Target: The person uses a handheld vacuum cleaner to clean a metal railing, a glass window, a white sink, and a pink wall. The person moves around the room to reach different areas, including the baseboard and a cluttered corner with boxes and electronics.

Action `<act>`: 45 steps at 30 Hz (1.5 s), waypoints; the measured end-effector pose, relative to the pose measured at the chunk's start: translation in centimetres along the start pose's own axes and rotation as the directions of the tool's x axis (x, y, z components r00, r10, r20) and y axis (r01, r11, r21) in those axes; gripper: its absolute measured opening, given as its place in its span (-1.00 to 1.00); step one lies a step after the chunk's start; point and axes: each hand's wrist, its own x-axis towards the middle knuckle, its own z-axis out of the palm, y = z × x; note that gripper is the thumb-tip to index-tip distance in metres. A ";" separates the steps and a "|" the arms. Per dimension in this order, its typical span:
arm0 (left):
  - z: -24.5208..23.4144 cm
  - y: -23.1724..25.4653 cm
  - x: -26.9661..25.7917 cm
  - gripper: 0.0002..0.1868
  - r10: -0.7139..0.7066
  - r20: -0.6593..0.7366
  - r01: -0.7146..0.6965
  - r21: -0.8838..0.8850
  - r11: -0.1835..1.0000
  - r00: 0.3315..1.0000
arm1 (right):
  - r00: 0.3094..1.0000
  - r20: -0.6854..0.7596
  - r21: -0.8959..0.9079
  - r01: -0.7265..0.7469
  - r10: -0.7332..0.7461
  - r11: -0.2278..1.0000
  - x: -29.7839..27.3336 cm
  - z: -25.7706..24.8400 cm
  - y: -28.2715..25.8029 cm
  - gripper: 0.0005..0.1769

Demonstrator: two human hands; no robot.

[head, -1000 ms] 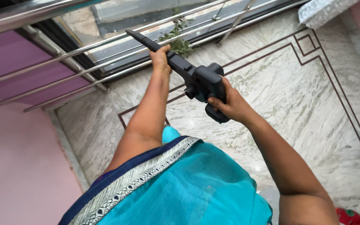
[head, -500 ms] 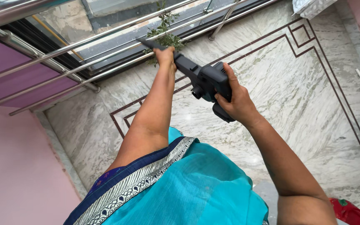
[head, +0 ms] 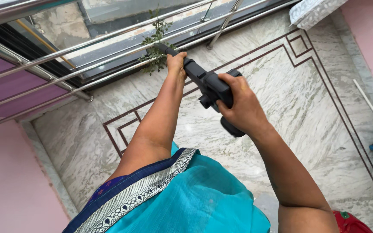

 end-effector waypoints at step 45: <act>8.3 -3.9 0.4 0.18 0.050 0.211 -0.119 0.329 0.937 0.976 | 0.986 0.054 0.656 -0.154 0.158 0.738 1.9 4.8 13.7 -0.25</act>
